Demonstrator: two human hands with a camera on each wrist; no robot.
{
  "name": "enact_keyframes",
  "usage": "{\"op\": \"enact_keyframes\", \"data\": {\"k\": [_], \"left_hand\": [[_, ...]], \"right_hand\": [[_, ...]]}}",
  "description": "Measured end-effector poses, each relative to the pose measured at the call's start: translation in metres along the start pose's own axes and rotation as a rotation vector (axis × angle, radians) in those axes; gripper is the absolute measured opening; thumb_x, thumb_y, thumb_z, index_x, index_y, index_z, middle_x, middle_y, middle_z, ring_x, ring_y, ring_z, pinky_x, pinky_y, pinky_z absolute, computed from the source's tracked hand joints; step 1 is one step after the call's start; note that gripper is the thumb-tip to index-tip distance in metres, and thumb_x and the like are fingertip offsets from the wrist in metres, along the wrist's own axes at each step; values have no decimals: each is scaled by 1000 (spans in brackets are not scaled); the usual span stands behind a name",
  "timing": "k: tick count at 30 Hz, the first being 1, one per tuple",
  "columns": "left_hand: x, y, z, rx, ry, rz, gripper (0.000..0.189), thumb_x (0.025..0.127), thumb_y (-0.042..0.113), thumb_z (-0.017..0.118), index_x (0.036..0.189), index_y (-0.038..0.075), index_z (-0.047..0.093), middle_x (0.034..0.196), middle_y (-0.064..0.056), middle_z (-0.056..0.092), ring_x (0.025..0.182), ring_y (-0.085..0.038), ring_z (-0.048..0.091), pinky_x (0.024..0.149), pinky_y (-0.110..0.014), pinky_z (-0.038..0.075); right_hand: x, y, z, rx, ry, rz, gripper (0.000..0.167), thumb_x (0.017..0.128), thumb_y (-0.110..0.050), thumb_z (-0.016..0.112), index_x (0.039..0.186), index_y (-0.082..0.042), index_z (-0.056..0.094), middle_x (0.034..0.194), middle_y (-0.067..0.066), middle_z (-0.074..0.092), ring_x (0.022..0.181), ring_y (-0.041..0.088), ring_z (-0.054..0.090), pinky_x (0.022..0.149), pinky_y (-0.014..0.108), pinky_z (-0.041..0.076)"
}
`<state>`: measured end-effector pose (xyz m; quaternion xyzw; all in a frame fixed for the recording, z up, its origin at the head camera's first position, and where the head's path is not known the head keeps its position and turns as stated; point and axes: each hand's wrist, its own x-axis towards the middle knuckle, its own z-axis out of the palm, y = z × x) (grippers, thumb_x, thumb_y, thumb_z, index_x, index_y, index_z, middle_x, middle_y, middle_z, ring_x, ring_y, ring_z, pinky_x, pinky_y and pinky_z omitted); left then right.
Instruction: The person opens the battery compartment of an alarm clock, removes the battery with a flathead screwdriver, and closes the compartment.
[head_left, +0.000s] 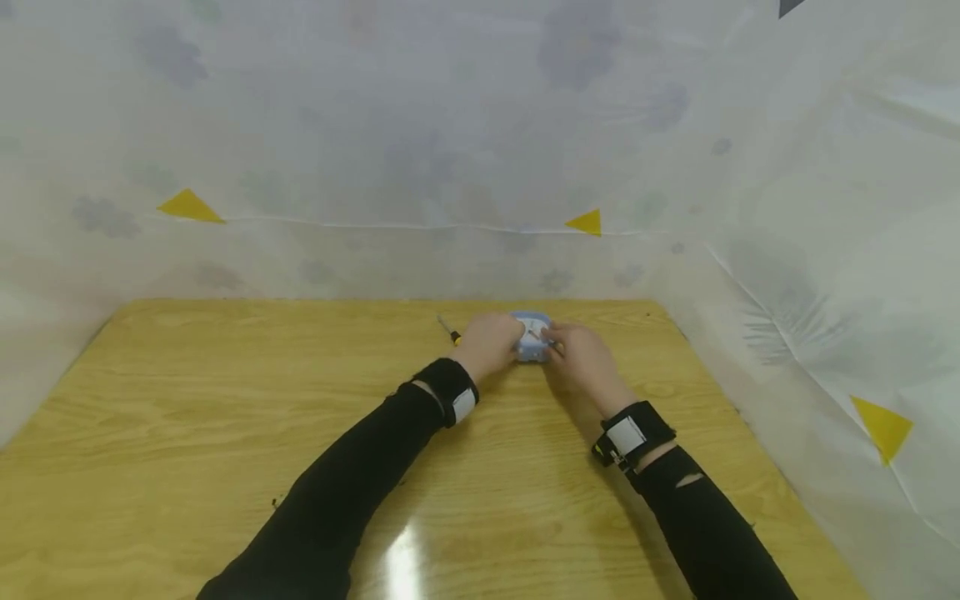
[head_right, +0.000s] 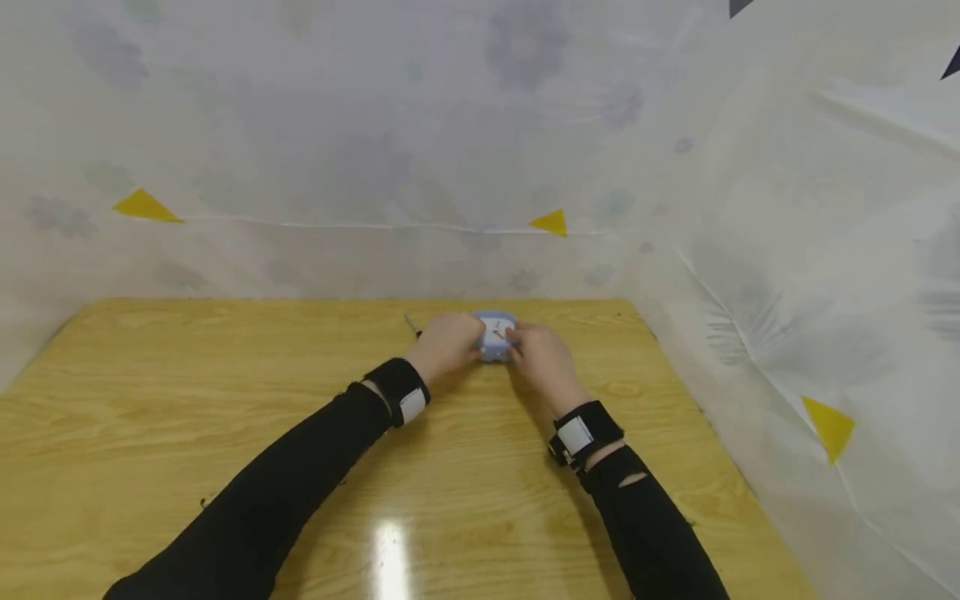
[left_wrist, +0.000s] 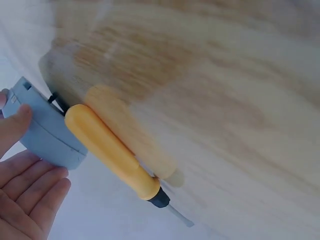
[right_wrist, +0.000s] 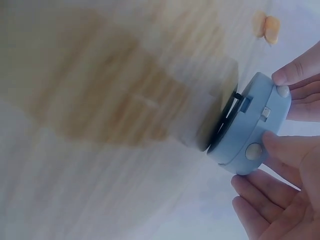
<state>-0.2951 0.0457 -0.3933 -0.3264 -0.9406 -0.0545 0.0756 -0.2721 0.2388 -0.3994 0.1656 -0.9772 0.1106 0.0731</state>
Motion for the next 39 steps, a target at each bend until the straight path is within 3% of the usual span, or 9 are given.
{"op": "enact_keyframes", "data": {"k": [7,11,18,29,39], "left_hand": [[-11,5,-1,11,27,60,15,99,23,77,93,10,74,91,-5,78,81,-21,74,72,-36,62],[-21,7,-4,33,46,96,14,98,22,77,90,11,74,88,-4,77,78,-20,73,69,-35,61],[-40,13,-11,77,66,170,15,96,23,79,89,11,75,85,-3,76,75,-19,71,69,-34,60],[-72,8,-6,133,101,278,15,92,25,82,84,14,74,81,1,75,72,-15,68,67,-31,60],[-100,8,-6,249,176,309,22,95,34,79,86,14,75,80,1,72,63,-10,61,55,-26,56]], "right_hand": [[-16,-2,-6,-19,32,-73,32,98,-12,76,128,-1,74,137,24,70,121,44,70,103,57,58],[-25,-6,-8,-16,30,-104,32,98,-12,76,128,-1,75,135,24,71,121,44,71,105,57,57],[-41,-15,-10,-33,50,-145,30,95,-13,80,123,-4,78,128,21,75,115,40,74,100,53,61],[-58,-36,-7,-42,56,-236,31,93,-12,82,122,-3,78,122,20,78,108,38,76,94,51,63],[-70,-51,-2,-86,71,-284,30,91,-13,84,120,-7,81,118,13,80,103,32,77,90,44,65]]}}
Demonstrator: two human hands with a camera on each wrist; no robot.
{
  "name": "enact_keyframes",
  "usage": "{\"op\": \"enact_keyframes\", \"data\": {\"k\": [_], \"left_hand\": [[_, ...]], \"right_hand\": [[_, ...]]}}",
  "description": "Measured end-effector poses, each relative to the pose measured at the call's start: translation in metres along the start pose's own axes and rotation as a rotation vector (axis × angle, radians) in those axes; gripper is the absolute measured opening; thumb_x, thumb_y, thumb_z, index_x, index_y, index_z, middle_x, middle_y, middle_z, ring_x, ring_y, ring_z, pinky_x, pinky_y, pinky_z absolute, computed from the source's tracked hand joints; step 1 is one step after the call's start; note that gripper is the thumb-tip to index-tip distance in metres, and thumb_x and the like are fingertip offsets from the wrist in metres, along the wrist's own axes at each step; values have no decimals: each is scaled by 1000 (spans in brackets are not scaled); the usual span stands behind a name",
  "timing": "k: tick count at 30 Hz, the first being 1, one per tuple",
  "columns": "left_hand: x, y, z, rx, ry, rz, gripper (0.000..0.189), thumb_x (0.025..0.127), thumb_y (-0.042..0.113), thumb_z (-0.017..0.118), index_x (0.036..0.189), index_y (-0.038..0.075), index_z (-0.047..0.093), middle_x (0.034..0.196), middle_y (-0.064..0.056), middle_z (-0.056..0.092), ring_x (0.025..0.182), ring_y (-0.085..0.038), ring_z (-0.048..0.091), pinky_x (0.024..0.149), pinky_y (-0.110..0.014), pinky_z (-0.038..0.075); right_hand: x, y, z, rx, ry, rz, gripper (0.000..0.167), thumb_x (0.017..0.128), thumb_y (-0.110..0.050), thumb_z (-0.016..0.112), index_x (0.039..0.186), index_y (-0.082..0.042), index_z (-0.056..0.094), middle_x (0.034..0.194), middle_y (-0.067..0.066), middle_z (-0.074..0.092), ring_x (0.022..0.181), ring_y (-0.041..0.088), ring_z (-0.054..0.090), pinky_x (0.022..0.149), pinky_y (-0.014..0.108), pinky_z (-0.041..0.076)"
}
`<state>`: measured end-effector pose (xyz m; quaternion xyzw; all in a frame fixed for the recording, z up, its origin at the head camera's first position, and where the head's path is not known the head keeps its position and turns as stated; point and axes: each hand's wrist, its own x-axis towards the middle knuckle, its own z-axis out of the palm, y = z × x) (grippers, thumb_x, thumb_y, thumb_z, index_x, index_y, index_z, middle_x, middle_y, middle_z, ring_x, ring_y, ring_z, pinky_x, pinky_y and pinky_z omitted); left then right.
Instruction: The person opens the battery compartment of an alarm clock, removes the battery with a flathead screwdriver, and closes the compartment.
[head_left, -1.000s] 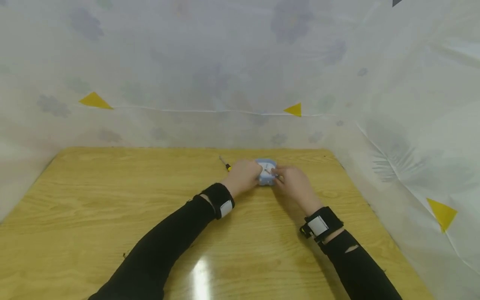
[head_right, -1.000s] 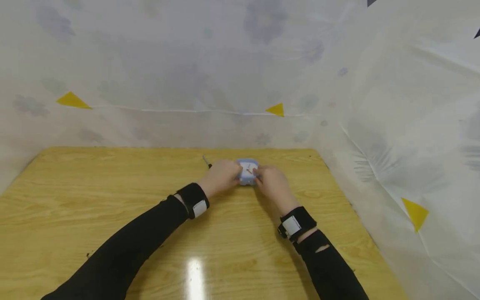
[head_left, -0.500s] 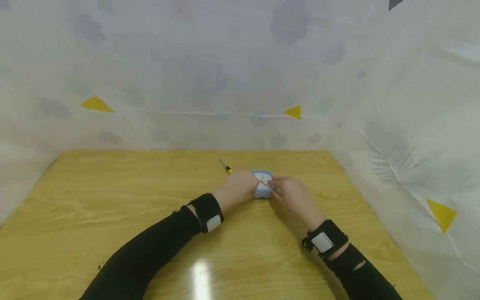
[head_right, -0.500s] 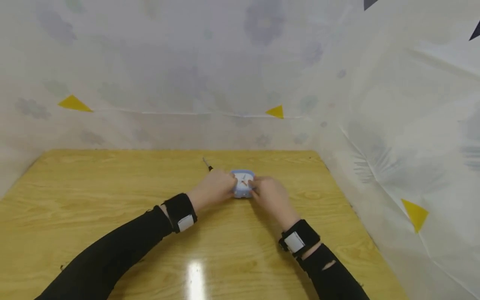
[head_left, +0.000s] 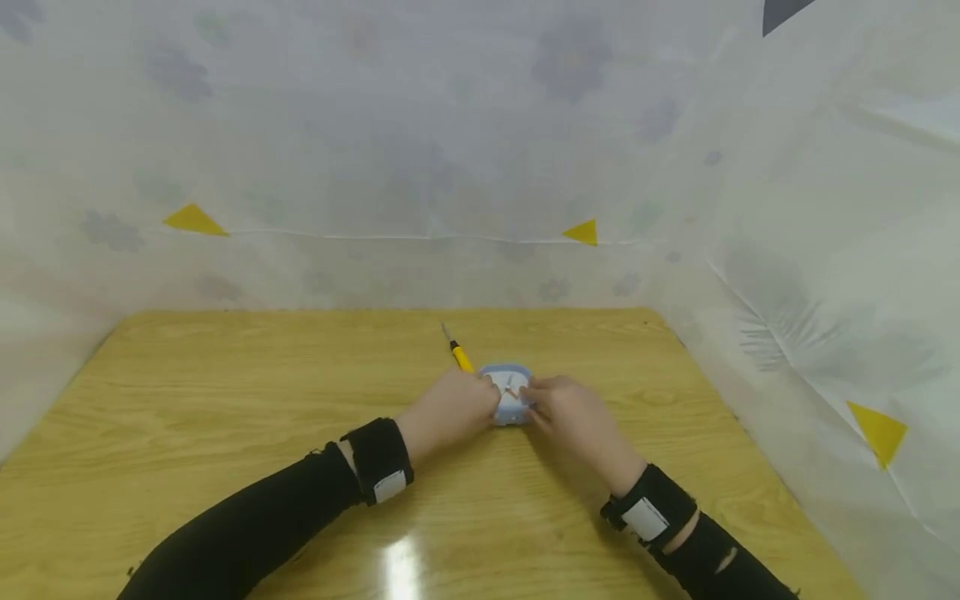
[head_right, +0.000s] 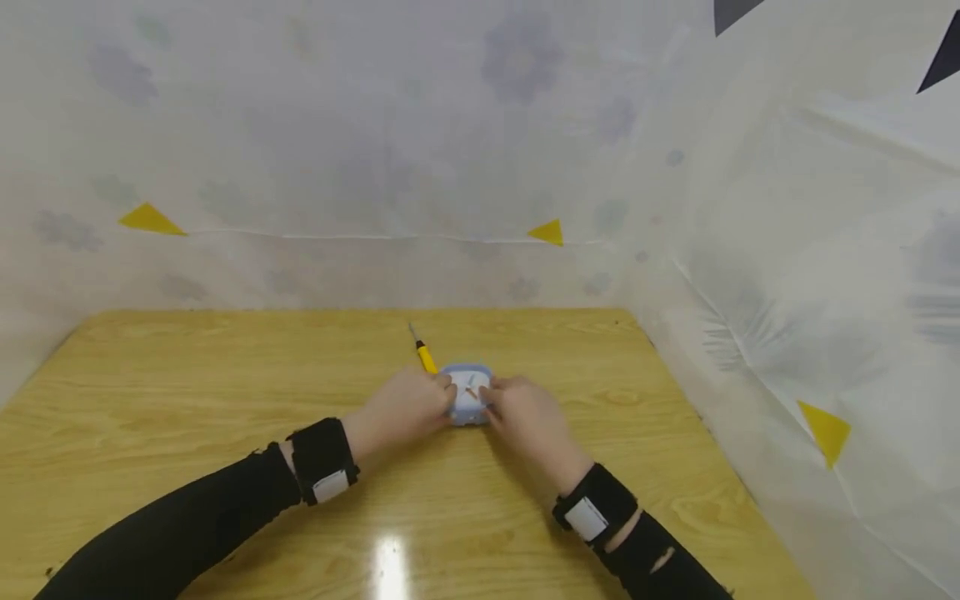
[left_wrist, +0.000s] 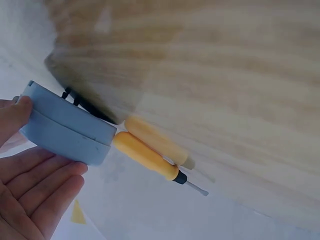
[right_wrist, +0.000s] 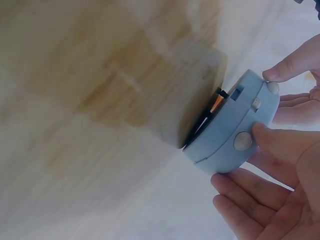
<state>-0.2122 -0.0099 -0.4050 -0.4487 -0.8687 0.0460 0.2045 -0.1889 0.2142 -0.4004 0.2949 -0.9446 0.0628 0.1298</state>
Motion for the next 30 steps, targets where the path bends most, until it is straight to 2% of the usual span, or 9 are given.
{"op": "enact_keyframes", "data": {"k": [5,9,12,18,23,30], "left_hand": [[-12,6,-6,83,15,18,25,95,37,78,85,15,74,77,3,70,59,-7,55,52,-24,52],[-25,12,-14,165,43,54,17,94,28,79,83,15,73,75,4,69,59,-5,53,50,-22,48],[-34,15,-18,183,58,68,12,93,20,78,84,14,74,76,3,68,60,-5,53,51,-21,47],[-50,18,-25,181,32,63,17,93,26,80,86,12,75,79,1,71,63,-5,56,52,-20,49],[-64,21,-31,134,16,43,18,91,25,81,91,7,77,86,-3,76,66,-8,64,51,-21,49],[-86,23,-43,127,42,36,30,89,31,83,95,3,77,96,-10,80,85,-16,78,68,-24,63]], "right_hand": [[-4,-9,-1,-5,-2,-15,30,90,-16,86,119,-10,81,120,12,80,104,30,77,89,43,65],[-8,-17,-1,-11,21,-60,31,89,-18,87,118,-11,82,119,11,80,102,28,78,87,41,66],[-10,-24,-2,-10,43,-93,31,88,-18,88,118,-10,81,118,12,80,103,29,77,87,41,66],[-12,-39,-4,-6,43,-147,33,88,-18,88,119,-8,81,115,10,81,101,26,77,88,39,65],[-15,-53,-7,-47,37,-176,33,88,-21,88,118,-10,81,116,9,81,99,24,77,86,36,65],[-18,-72,-9,-87,34,-227,32,87,-28,89,115,-14,82,111,4,81,94,19,77,84,32,65]]}}
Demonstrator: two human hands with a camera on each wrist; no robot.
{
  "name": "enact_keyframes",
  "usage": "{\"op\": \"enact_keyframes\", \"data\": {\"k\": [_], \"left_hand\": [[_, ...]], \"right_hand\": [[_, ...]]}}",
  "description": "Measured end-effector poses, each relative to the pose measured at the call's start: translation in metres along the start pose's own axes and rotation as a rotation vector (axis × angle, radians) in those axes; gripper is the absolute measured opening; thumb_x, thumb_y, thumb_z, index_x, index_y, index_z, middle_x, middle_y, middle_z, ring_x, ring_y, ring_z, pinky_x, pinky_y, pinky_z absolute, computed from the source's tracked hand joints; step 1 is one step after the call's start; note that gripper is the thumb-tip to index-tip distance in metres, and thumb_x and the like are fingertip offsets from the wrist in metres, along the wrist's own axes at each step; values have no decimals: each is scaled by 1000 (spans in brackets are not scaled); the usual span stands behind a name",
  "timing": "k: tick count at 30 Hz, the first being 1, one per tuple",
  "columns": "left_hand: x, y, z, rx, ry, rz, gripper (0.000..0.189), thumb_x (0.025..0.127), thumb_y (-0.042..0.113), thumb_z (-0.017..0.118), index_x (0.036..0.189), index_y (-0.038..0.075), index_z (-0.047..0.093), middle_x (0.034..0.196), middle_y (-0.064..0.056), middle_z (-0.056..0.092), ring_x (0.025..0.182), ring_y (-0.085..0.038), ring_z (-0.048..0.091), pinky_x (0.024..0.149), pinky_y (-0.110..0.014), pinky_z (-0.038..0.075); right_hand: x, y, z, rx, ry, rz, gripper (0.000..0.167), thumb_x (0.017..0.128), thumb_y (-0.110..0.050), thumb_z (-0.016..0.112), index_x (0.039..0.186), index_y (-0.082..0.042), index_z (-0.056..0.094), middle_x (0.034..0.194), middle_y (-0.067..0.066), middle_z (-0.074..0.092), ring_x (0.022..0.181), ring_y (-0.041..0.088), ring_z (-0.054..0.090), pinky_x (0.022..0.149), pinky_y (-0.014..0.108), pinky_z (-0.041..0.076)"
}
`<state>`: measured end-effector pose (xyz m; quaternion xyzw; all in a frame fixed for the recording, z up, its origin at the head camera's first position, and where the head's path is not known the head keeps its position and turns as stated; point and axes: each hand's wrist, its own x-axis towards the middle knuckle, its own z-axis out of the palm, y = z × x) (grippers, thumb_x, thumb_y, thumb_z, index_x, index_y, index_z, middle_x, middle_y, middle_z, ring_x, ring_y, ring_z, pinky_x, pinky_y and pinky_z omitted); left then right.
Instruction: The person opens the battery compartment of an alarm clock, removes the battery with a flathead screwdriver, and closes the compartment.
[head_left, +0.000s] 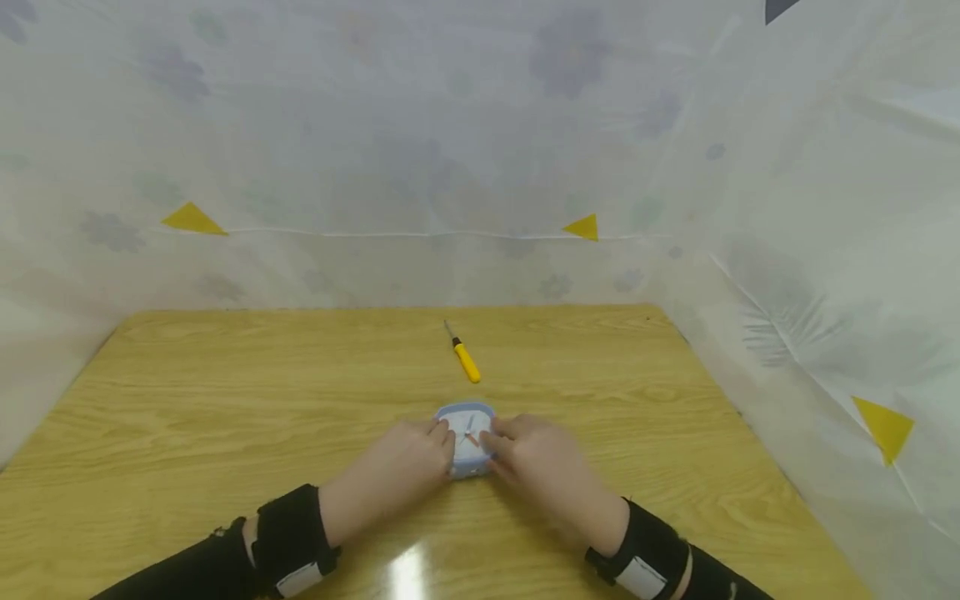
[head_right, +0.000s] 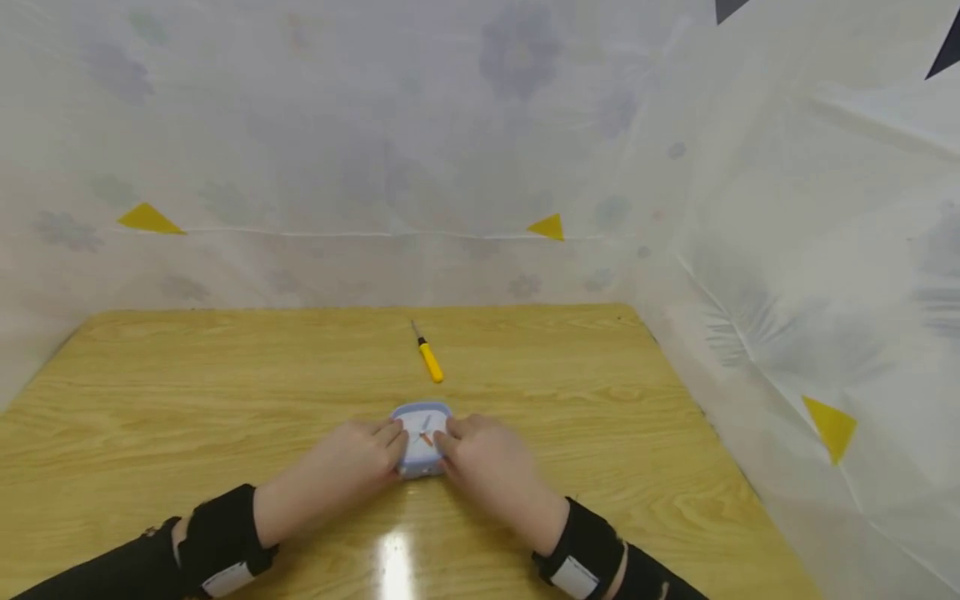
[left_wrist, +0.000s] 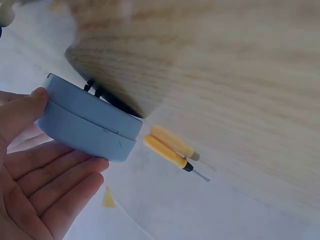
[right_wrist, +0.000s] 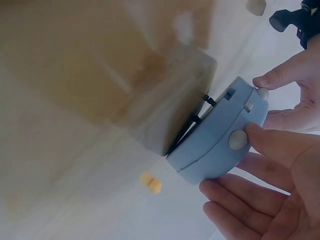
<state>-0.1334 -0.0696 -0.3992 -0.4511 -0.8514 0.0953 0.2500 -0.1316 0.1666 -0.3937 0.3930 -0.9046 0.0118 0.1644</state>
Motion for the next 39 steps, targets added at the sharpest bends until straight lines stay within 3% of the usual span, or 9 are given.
{"op": "enact_keyframes", "data": {"k": [5,9,13,20,29,35,39], "left_hand": [[-15,4,-5,30,40,-2,26,88,26,84,96,2,78,98,-10,81,92,-17,80,75,-25,65],[-23,7,-11,42,11,7,20,91,17,82,103,1,79,103,-12,81,97,-19,80,80,-27,66],[-27,8,-15,29,-26,8,22,92,15,81,108,1,80,108,-14,82,101,-21,80,83,-29,67],[-29,9,-16,-4,-34,-5,23,93,14,80,111,0,80,110,-15,81,103,-23,81,86,-31,67],[-30,9,-16,-51,-39,-46,35,90,26,84,113,0,78,113,-15,81,104,-23,80,88,-31,66],[-34,8,-15,-78,-16,-56,47,86,34,88,115,0,77,116,-15,80,108,-25,79,92,-33,65],[-35,8,-16,-161,-59,-102,57,85,39,88,123,-3,74,126,-19,77,116,-29,76,98,-37,64]], "right_hand": [[0,-12,1,0,-6,-10,32,87,-31,89,115,-16,83,110,2,81,94,15,76,85,29,65],[0,-19,0,-18,-10,-22,33,87,-33,89,115,-17,83,110,2,81,93,15,75,85,28,64],[0,-23,-1,-33,-13,-33,33,89,-35,87,116,-17,82,112,2,81,94,15,75,86,29,64],[0,-25,0,-41,-2,-40,33,89,-35,87,116,-16,82,113,3,81,95,16,76,87,30,64],[-1,-24,-1,18,-23,-26,37,89,-34,87,120,-15,80,117,5,80,102,18,76,90,32,65],[-2,-20,-4,54,-35,-13,54,86,-36,88,133,-13,73,132,9,75,115,21,73,101,35,62],[-3,-16,-4,63,-41,-34,62,86,-36,88,139,-10,69,141,9,70,123,22,70,108,37,59]]}}
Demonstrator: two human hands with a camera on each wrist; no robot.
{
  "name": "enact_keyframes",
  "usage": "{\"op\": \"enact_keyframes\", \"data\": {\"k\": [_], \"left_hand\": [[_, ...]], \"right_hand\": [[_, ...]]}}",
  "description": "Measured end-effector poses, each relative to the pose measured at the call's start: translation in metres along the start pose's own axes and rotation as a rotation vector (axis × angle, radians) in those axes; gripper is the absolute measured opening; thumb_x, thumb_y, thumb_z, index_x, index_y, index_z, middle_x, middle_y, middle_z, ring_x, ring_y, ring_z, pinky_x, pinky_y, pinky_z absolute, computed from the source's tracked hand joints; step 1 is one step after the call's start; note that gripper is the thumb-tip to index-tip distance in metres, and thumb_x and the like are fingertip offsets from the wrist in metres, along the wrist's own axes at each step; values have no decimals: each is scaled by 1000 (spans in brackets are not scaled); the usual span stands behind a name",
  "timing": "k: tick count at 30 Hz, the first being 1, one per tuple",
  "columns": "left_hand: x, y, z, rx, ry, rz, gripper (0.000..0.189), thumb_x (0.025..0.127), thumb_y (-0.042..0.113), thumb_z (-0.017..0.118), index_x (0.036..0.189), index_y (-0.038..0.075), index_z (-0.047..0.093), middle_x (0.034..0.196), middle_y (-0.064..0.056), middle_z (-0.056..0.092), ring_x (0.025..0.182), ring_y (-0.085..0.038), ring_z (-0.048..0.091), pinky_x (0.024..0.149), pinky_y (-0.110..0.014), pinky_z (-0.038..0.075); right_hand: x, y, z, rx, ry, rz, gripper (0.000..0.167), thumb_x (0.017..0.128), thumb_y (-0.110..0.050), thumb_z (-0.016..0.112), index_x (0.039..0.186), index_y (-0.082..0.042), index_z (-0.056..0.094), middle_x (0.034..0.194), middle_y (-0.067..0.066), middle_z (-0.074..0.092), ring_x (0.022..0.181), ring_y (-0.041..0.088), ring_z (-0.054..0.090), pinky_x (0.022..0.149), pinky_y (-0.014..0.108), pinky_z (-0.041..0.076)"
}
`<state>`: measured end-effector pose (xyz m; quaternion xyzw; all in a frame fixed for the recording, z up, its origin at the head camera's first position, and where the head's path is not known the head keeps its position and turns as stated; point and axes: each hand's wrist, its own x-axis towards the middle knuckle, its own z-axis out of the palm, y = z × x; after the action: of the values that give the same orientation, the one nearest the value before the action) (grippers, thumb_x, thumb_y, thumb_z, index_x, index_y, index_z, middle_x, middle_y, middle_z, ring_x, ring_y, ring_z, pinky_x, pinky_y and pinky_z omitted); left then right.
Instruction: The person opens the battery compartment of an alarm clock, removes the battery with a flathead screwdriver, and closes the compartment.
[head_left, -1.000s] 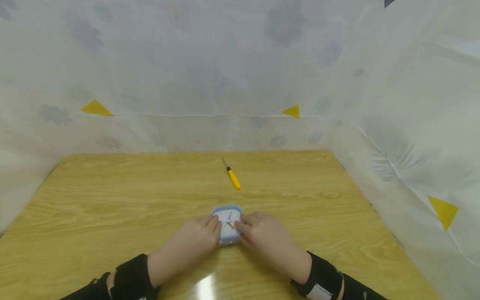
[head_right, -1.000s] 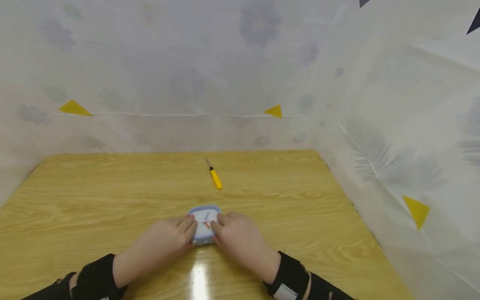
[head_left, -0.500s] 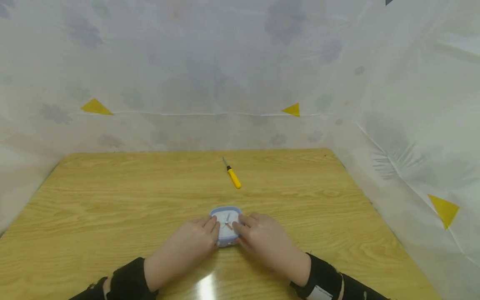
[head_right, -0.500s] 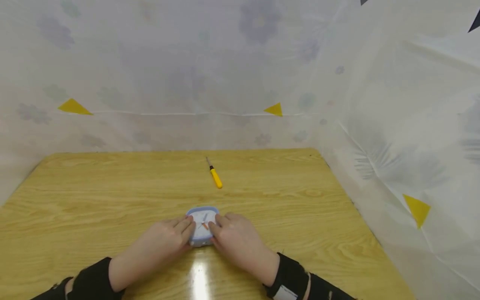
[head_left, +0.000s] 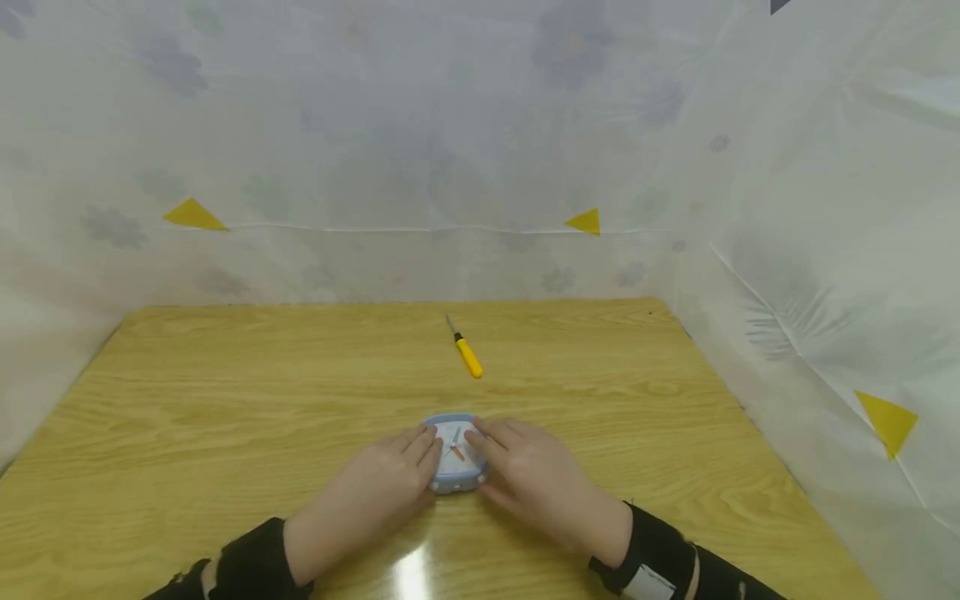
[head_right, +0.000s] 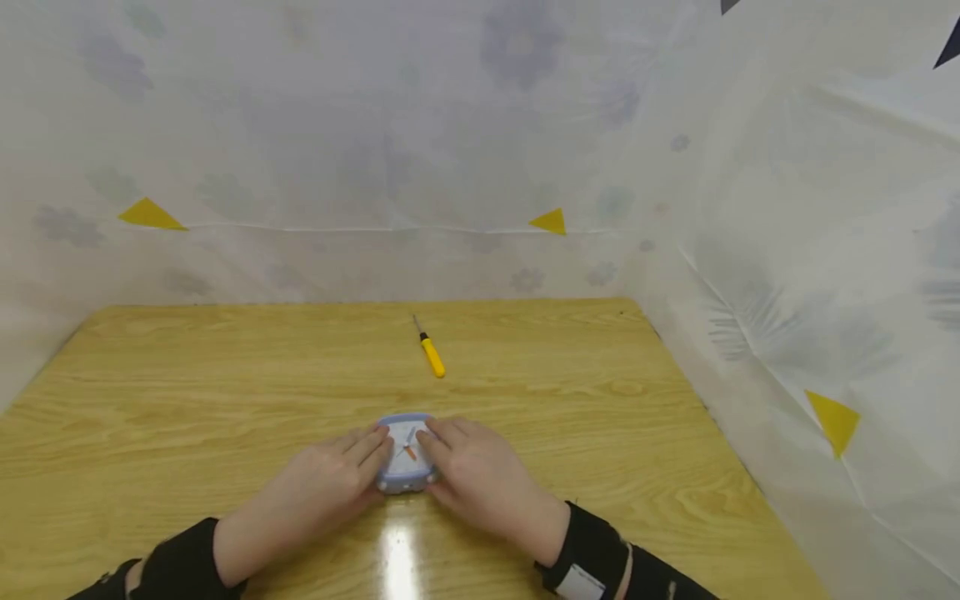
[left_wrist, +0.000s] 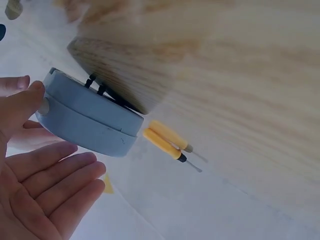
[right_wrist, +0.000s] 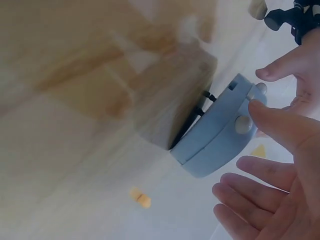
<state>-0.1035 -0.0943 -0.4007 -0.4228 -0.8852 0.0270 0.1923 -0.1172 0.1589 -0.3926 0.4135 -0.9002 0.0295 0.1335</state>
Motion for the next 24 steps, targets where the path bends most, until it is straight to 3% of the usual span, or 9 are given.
{"op": "enact_keyframes", "data": {"k": [5,8,15,24], "left_hand": [[-3,-4,0,-215,-68,-146,73,85,39,89,136,-7,66,138,-25,69,125,-36,71,104,-46,61],[-4,-9,2,-281,-68,-189,79,83,42,90,139,-6,64,141,-24,67,126,-37,70,105,-48,60],[-4,-14,7,-235,-19,-116,68,84,44,89,131,-3,70,135,-20,72,119,-33,74,99,-44,63],[-3,-13,4,-181,29,-64,62,83,47,88,121,0,75,125,-17,77,110,-29,78,91,-40,66]], "right_hand": [[0,4,3,18,-11,-17,62,86,-36,88,139,-8,68,143,10,69,126,24,70,109,38,58],[0,7,4,30,-41,-10,61,89,-38,86,139,-8,68,145,10,68,128,24,69,110,39,58],[0,10,4,26,-102,-17,62,92,-42,83,141,-8,67,147,10,66,129,24,68,111,39,57],[0,10,5,-47,-84,-101,64,90,-46,83,137,-6,69,143,10,70,125,21,71,108,37,59]]}}
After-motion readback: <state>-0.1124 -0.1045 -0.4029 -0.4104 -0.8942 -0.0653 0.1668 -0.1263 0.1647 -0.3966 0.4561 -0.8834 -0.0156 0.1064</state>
